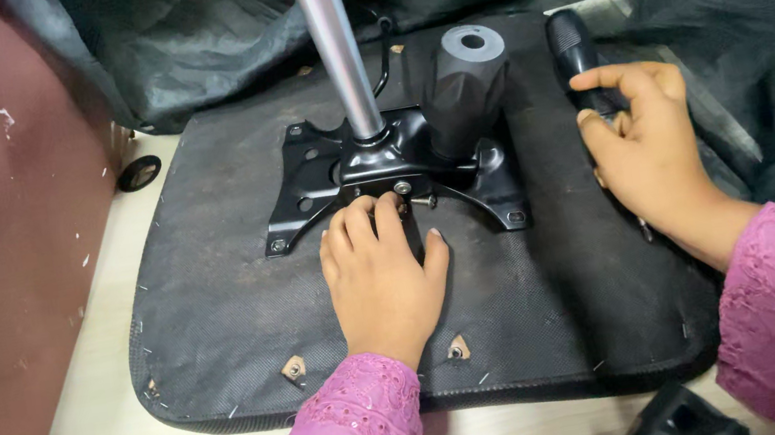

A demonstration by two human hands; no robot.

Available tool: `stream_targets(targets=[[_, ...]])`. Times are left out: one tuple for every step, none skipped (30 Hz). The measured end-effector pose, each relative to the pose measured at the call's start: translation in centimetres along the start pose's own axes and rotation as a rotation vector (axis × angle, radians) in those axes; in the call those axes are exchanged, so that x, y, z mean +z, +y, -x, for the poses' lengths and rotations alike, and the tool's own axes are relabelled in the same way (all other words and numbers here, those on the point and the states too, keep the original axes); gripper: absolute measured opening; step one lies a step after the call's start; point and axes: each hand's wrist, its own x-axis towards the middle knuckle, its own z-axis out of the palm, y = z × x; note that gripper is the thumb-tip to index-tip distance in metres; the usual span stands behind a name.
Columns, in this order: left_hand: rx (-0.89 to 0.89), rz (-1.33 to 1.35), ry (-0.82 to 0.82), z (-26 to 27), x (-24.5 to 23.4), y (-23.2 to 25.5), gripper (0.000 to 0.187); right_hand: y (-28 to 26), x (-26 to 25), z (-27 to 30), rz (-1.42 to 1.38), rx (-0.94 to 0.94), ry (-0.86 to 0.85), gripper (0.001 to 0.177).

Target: The person assembles a chair base by attaching a black metal bracket to an inverted chair seat using a screwdriver and several screws. They position the bracket, insert screws, and tighten them to secure the base to the seat.

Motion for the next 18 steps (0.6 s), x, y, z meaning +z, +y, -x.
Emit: stream_targets(targets=[[-0.005,0.012,-0.002,0.0,0.0,0.0,0.053,0.5,0.1,-0.4,0.055,-0.062,-0.055,0.028],[-0.011,0.023,-0.005,0.1,0.0,0.0,0.052,1.0,0.3,-0.8,0.11,-0.124,-0.109,0.033],[-0.017,0.033,-0.006,0.1,-0.2,-0.1,0.052,1.3,0.5,-1.0,0.163,-0.189,-0.164,0.037],[-0.02,0.03,-0.009,0.0,-0.2,-0.1,0.052,1.5,0.7,-1.1,0.235,-0.311,-0.221,0.039],[-0.022,0.028,-0.012,0.0,-0.2,-0.1,0.051,1.6,0.9,-0.9,0.308,-0.432,-0.275,0.042],[-0.024,0.026,-0.015,0.0,-0.3,-0.1,0.05,1.6,1.2,-0.7,0.379,-0.554,-0.33,0.044],[-0.028,0.033,-0.017,0.0,-0.3,-0.1,0.05,1.6,1.4,-0.1,0.413,-0.533,-0.342,0.045],[-0.033,0.039,-0.019,0.0,-0.4,-0.1,0.049,1.5,1.6,0.8,0.447,-0.512,-0.353,0.045],[-0.035,0.046,-0.021,0.0,-0.4,-0.1,0.048,1.2,1.7,1.3,0.481,-0.49,-0.363,0.046],[-0.04,0.052,-0.022,0.0,-0.5,-0.1,0.047,0.8,1.7,1.5,0.493,-0.531,-0.344,0.043],[-0.039,0.061,-0.025,0.0,-0.5,0.0,0.045,0.4,1.7,1.6,0.507,-0.57,-0.318,0.04],[-0.037,0.07,-0.027,0.0,-0.6,0.0,0.044,-0.1,1.6,1.8,0.521,-0.608,-0.293,0.038],[-0.037,0.082,-0.026,0.0,-0.6,0.0,0.043,-0.6,1.4,2.0,0.494,-0.63,-0.299,0.039],[-0.036,0.093,-0.024,0.0,-0.6,0.0,0.042,-1.0,1.2,2.2,0.466,-0.652,-0.305,0.039],[-0.035,0.106,-0.021,-0.1,-0.7,0.0,0.041,-1.5,1.2,2.3,0.44,-0.677,-0.31,0.04],[-0.045,0.12,-0.014,-0.1,-0.8,0.0,0.041,-2.0,1.5,2.7,0.409,-0.66,-0.325,0.042],[-0.05,0.133,-0.008,-0.1,-1.0,0.1,0.04,-2.4,1.8,3.4,0.376,-0.642,-0.336,0.045],[-0.055,0.146,-0.003,-0.2,-1.2,0.1,0.039,-2.8,2.1,3.8,0.343,-0.624,-0.347,0.048]])
